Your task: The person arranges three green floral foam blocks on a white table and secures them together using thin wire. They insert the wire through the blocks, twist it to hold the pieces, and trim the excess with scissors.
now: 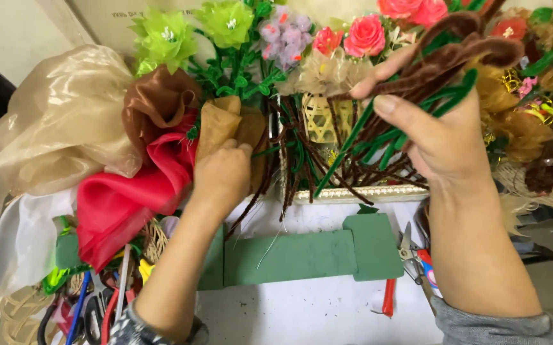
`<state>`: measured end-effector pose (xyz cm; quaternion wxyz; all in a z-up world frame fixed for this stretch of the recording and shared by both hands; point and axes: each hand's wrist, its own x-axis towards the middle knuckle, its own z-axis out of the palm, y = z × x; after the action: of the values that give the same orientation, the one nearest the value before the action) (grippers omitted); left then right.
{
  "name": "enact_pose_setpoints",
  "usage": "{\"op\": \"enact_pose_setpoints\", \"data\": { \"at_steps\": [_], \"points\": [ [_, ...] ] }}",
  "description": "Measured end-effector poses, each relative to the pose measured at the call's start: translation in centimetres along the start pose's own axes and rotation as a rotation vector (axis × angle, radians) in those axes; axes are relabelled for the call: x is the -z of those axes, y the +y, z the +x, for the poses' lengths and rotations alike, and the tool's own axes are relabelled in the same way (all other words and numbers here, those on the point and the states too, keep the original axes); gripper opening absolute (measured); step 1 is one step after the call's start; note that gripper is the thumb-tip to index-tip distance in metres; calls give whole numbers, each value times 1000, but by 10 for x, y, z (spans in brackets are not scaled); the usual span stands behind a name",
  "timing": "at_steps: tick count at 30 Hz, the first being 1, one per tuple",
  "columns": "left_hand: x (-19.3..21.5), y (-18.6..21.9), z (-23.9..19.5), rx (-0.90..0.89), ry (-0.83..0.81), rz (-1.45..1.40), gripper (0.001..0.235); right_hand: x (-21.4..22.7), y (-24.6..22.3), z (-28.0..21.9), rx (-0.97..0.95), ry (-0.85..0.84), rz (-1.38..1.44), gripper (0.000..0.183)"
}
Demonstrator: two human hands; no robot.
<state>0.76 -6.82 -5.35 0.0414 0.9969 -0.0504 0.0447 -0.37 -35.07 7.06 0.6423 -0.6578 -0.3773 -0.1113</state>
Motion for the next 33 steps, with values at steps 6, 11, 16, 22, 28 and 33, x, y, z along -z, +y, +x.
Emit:
{"op": "enact_pose_setpoints", "data": {
  "at_steps": [6, 11, 16, 22, 28, 33],
  "points": [
    [65, -15, -53, -48, 155, 227, 36, 2, 2, -13, -118, 93, -74, 13],
    [112, -16, -114, -91, 351, 342, 18, -6, -22, -21, -291, -5, -206, 15],
    [87, -6, -156, -270, 388, 161, 29, -23, -28, -48, -637, -200, -527, 18],
    [19, 15, -208, -566, -194, -95, 30, -42, 14, -106, -791, -699, -991, 21],
    [-38, 33, -244, -438, -173, -370, 53, -27, 39, -133, -628, -732, -883, 63],
    [-62, 54, -252, -483, 67, -542, 37, -17, 42, -138, -711, -698, -941, 69]
  ]
}}
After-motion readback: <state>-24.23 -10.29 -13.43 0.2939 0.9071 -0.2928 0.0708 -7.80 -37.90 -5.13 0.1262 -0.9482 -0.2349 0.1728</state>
